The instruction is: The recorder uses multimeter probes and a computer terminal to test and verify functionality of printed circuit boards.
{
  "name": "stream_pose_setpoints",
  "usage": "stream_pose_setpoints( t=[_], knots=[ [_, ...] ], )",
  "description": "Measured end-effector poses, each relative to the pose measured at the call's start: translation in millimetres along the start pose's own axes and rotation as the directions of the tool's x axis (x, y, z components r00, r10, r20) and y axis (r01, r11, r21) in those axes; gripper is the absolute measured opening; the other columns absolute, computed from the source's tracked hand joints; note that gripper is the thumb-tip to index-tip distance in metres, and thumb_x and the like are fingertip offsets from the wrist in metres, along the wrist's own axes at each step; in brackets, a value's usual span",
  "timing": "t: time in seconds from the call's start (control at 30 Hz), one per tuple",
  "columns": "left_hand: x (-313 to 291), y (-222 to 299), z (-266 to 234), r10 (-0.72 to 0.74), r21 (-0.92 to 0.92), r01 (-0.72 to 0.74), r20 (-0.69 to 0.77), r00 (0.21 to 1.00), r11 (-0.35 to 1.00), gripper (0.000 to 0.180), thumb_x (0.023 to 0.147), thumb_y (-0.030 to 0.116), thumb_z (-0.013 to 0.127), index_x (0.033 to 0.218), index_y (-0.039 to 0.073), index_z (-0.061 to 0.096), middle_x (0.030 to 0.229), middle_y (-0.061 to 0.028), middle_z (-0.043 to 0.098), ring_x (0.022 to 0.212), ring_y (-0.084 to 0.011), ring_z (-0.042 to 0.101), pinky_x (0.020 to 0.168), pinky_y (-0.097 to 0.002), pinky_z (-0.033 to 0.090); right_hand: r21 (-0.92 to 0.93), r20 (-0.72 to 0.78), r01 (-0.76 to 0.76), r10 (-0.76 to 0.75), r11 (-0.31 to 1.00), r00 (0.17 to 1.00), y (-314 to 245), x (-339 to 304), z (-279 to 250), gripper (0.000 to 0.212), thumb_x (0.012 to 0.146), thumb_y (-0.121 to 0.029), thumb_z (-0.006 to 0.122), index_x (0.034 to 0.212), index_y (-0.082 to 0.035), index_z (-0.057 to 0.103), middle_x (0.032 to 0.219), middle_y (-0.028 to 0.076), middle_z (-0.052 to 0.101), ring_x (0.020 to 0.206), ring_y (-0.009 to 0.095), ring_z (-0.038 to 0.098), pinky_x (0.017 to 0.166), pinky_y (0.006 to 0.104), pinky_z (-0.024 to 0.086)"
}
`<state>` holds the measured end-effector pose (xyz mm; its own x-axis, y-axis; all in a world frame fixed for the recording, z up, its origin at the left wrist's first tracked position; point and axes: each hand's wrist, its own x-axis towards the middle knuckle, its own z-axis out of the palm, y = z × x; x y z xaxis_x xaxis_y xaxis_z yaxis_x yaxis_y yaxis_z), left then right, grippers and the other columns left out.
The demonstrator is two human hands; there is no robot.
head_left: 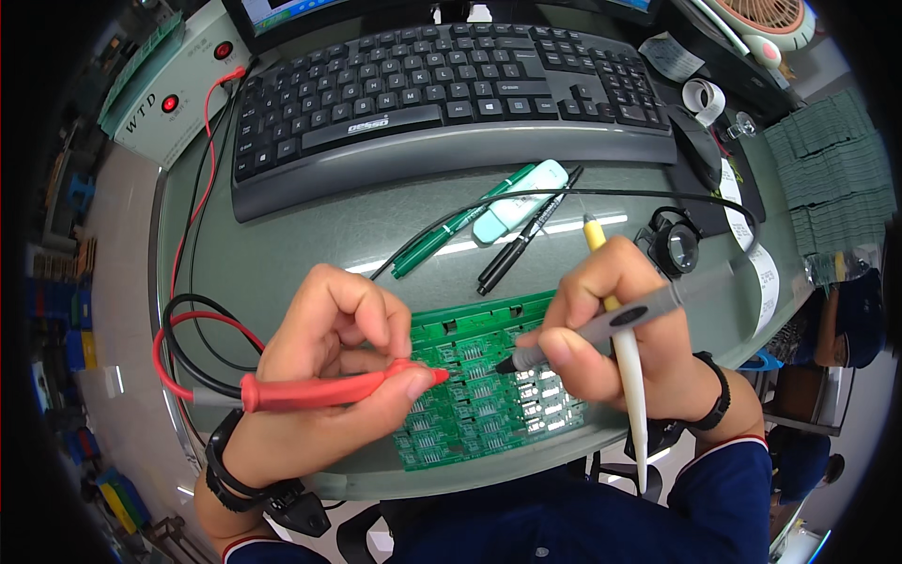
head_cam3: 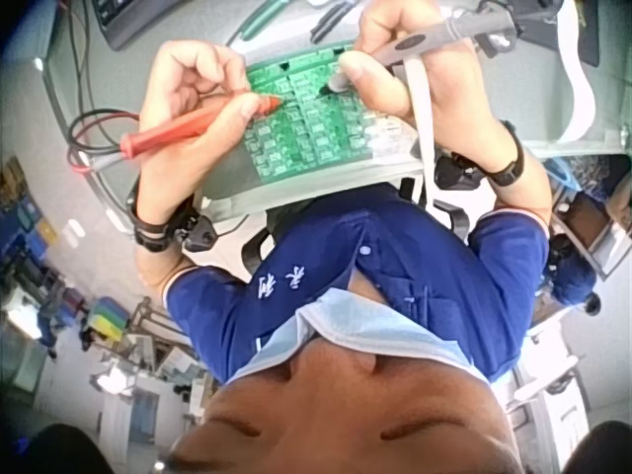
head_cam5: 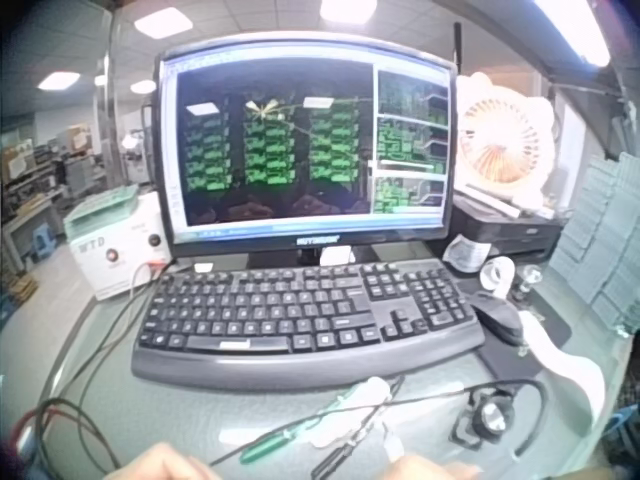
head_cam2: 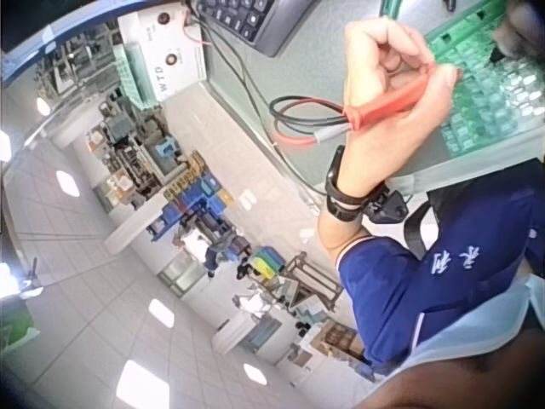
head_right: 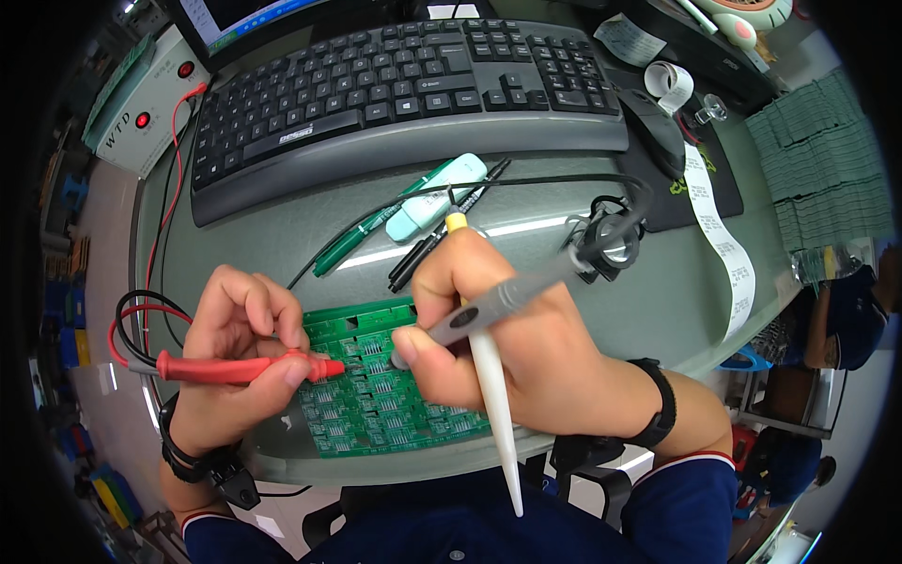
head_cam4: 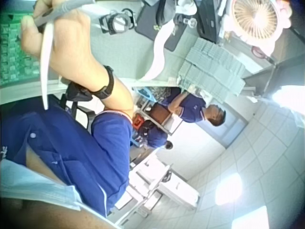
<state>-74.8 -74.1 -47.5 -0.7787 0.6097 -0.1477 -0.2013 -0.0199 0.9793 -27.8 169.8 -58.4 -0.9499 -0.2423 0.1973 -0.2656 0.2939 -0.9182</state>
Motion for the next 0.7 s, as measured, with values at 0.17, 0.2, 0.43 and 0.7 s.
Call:
stream_pose_setpoints(
  t=[0.17, 0.2, 0.43, 0.7],
  knots=[
    [-3, 17, 4, -0.047, -0.075, 0.057, 0.122, 0.991, 0.996, 0.053, 0.084, -0.003, 0.064, 0.130, -0.001, 0.035, 0.115, -0.0142, 0.054, 0.085, -0.0065, 0.056, 0.074, -0.0179, 0.047, -0.052, 0.060, 0.079, -0.076, 0.995, 0.995, -17, 18, 1, 0.026, 0.082, -0.016, 0.074, 0.088, -0.006, 0.052, 0.080, 0.002, 0.055, 0.069, 0.008, 0.052, 0.056, 0.0241, 0.039],
    [-4, 17, 4, -0.033, -0.074, 0.044, 0.134, 0.990, 0.996, 0.053, 0.084, -0.003, 0.064, 0.130, -0.001, 0.035, 0.115, -0.0142, 0.054, 0.085, -0.0065, 0.056, 0.074, -0.0179, 0.047, -0.093, 0.145, 0.101, -0.087, 0.990, 0.986, -26, 24, 1, 0.029, 0.083, -0.018, 0.075, 0.095, -0.004, 0.053, 0.084, 0.005, 0.058, 0.069, 0.012, 0.057, 0.058, 0.0254, 0.043],
    [-9, 7, -12, 0.250, -0.307, -0.248, -0.034, 0.968, 0.919, 0.014, 0.094, 0.015, 0.053, 0.090, 0.003, 0.047, 0.091, -0.0124, 0.055, 0.067, -0.0128, 0.060, 0.053, -0.0252, 0.054, -0.146, 0.521, -0.047, 0.117, 0.988, 0.846, -53, 68, -23, 0.024, 0.095, -0.026, 0.058, 0.092, -0.002, 0.062, 0.074, 0.007, 0.065, 0.064, 0.020, 0.066, 0.056, 0.0310, 0.051],
    [-5, 8, -34, 0.385, -0.233, -0.400, -0.110, 0.916, 0.886, 0.031, 0.101, 0.027, 0.035, 0.091, 0.004, 0.053, 0.094, -0.0096, 0.056, 0.078, -0.0147, 0.049, 0.075, -0.0328, 0.047, -0.741, 0.459, 0.409, -0.042, 0.533, 0.887, 2, 101, -5, 0.020, 0.078, -0.012, 0.067, 0.096, -0.008, 0.059, 0.081, 0.009, 0.064, 0.082, 0.031, 0.065, 0.063, 0.0421, 0.050]
  ],
)
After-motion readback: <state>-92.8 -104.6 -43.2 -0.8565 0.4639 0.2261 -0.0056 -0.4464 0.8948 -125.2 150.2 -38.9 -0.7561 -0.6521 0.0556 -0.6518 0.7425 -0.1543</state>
